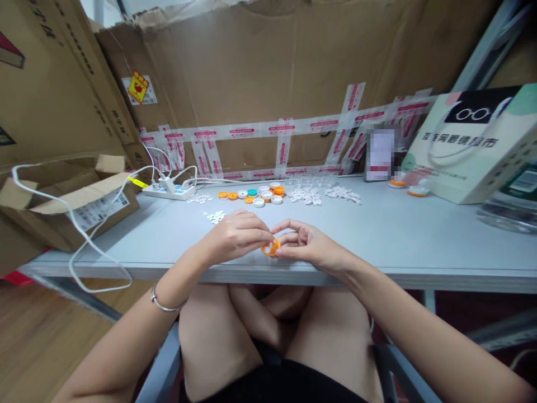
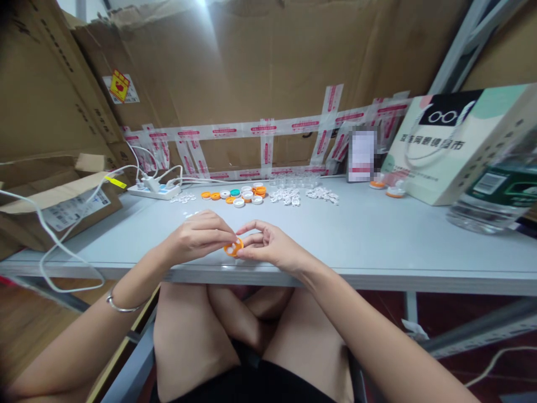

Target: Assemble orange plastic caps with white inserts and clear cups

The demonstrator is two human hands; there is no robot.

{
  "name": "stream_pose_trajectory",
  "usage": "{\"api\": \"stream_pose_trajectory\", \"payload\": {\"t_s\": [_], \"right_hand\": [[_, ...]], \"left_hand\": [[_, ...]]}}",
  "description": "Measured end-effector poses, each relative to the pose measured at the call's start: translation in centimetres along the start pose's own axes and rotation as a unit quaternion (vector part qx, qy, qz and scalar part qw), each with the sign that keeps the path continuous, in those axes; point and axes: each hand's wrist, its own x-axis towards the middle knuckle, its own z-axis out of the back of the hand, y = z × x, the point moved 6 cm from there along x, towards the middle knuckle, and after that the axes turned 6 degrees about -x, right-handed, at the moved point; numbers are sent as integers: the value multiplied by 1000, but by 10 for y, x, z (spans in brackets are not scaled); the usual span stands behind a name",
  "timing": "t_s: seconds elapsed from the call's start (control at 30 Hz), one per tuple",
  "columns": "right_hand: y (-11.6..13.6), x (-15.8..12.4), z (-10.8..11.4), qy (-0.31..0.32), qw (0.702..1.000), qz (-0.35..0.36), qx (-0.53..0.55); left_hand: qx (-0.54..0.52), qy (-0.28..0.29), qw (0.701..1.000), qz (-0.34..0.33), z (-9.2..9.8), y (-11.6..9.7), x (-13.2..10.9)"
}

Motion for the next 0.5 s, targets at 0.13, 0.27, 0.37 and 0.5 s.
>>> {"api": "stream_pose_trajectory", "payload": {"t_s": [0.13,0.27,0.37,0.5], "right_hand": [[0,1,1,-4,1000,8,-6],[-1,1,1,0,1000,7,0],[-1,0,1,0,1000,7,3],[1,-1,0,-6,1000,6,2]], "left_hand": [[26,16,999,-15,1,-2,-1],[46,13,998,-31,3,-4,-2],[46,16,998,-28,3,-4,-2],[18,18,1000,-3,1,2,-4]]}}
